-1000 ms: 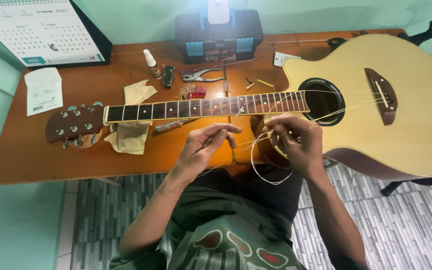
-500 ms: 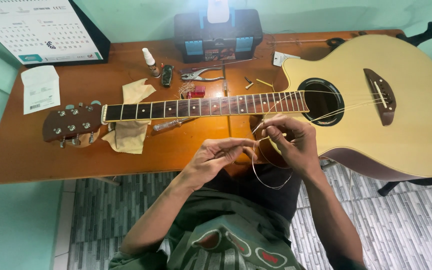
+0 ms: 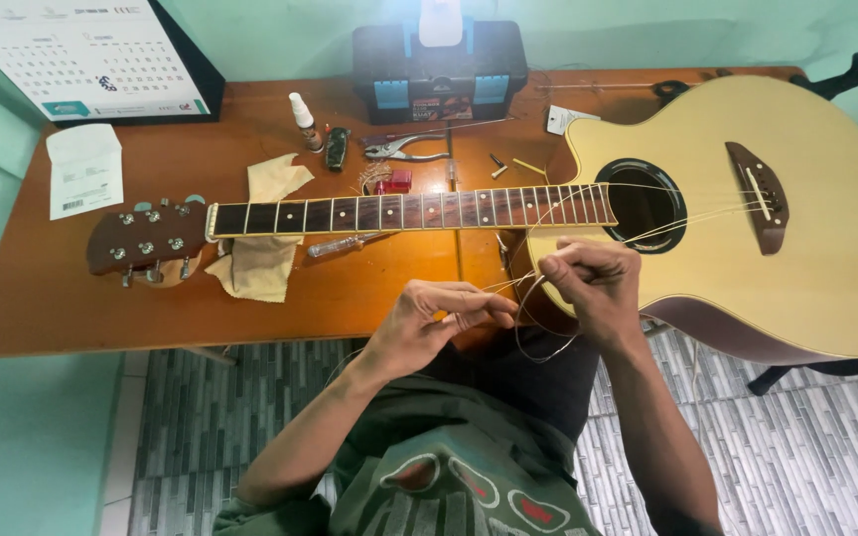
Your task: The person replaces the strings on an acoustic guitar. They thread a new string through the bridge, pull it taut, and then wind it onto the tuning peg at the headstock. This process is repeated for multiple strings.
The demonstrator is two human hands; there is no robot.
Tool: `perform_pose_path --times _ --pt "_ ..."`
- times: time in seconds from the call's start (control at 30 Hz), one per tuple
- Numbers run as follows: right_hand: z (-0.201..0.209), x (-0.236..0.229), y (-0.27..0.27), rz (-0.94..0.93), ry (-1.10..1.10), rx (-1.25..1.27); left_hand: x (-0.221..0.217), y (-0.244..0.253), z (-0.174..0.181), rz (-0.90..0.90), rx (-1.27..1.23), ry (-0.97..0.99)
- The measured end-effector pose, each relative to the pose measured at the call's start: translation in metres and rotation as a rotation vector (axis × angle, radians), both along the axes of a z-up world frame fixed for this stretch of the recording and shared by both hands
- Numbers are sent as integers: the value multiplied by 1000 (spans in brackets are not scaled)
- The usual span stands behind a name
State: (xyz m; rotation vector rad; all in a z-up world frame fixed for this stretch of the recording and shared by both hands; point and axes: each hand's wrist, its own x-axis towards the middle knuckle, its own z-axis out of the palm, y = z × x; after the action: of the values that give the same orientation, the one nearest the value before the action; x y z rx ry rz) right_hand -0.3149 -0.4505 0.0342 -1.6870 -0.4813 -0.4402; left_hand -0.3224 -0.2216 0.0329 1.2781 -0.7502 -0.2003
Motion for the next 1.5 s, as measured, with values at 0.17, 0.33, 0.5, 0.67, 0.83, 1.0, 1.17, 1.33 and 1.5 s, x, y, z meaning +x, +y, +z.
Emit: perform_pose_path --times 0.17,0.33,0.5,0.67,0.83,1.0,1.17,1.33,1.5 --pt "4 0 -1 -1 -11 26 0 0 -4 127 107 -189" --pt "-5 2 -6 5 -66 82 5 3 -25 372 428 -601" --pt "3 -5 -9 -27 -55 143 -1 1 -16 476 559 -764" --pt "-19 6 -21 -38 -99 199 -1 3 -24 477 606 -787" --pt "-16 5 -18 -33 -100 233 0 3 -32 501 665 -820" --pt "-15 -2 -18 -93 77 295 -2 4 -28 482 642 -790" --pt "17 -15 -15 -6 435 699 0 8 -30 447 589 -754" --pt "40 -25 -20 110 648 962 0 11 -30 405 570 -710" --pt "32 -21 -27 111 681 1075 1 12 -27 331 498 -634"
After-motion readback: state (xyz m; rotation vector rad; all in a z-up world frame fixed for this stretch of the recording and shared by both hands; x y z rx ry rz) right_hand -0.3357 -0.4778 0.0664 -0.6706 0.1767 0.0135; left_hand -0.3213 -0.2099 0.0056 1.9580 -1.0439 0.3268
